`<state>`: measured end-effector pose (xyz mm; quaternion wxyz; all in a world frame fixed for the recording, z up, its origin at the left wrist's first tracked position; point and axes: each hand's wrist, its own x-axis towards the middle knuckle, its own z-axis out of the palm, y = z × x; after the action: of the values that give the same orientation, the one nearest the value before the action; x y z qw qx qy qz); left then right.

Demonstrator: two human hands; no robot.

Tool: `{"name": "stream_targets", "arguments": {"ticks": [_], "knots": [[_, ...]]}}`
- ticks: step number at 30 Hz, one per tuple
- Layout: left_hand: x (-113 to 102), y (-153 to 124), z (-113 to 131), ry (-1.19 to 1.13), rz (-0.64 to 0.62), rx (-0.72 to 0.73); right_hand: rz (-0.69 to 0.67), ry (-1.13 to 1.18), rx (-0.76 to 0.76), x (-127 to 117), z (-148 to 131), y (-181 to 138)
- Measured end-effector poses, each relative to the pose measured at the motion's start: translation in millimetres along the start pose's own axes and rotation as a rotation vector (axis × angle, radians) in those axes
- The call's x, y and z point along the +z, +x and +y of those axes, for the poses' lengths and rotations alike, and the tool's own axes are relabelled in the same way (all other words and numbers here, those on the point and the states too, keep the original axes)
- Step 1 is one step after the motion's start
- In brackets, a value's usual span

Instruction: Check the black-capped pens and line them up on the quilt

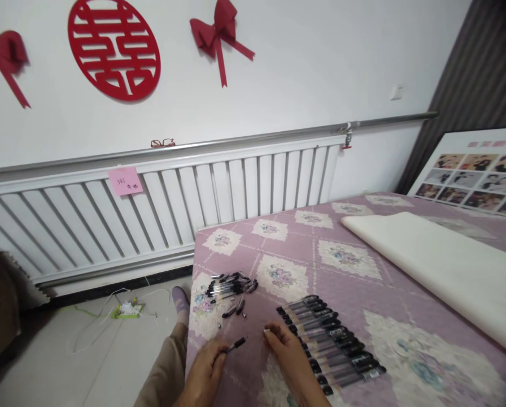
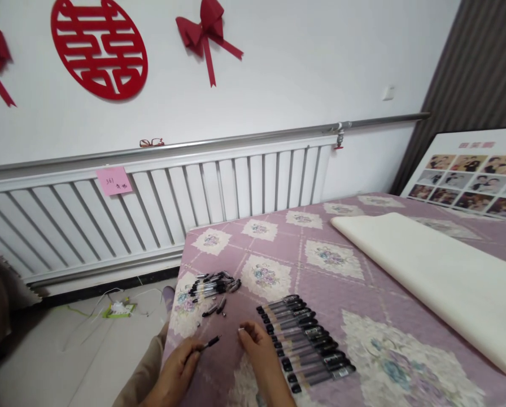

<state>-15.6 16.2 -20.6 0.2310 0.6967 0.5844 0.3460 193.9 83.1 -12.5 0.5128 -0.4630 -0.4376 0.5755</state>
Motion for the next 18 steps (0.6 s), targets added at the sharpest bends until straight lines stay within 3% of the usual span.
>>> {"name": "stream_targets", "arguments": {"ticks": [5,18], "knots": [[0.7,-2.2,1.9,0.044,-0.027,0.039,-0.123,-0.080,0.019,4.1,-6.2,-14.3],[0.6,-1.6,0.9,0.085,-0.050,0.063,-0.248,-0.296,-0.008,7.9,-19.5,-23.0]]}}
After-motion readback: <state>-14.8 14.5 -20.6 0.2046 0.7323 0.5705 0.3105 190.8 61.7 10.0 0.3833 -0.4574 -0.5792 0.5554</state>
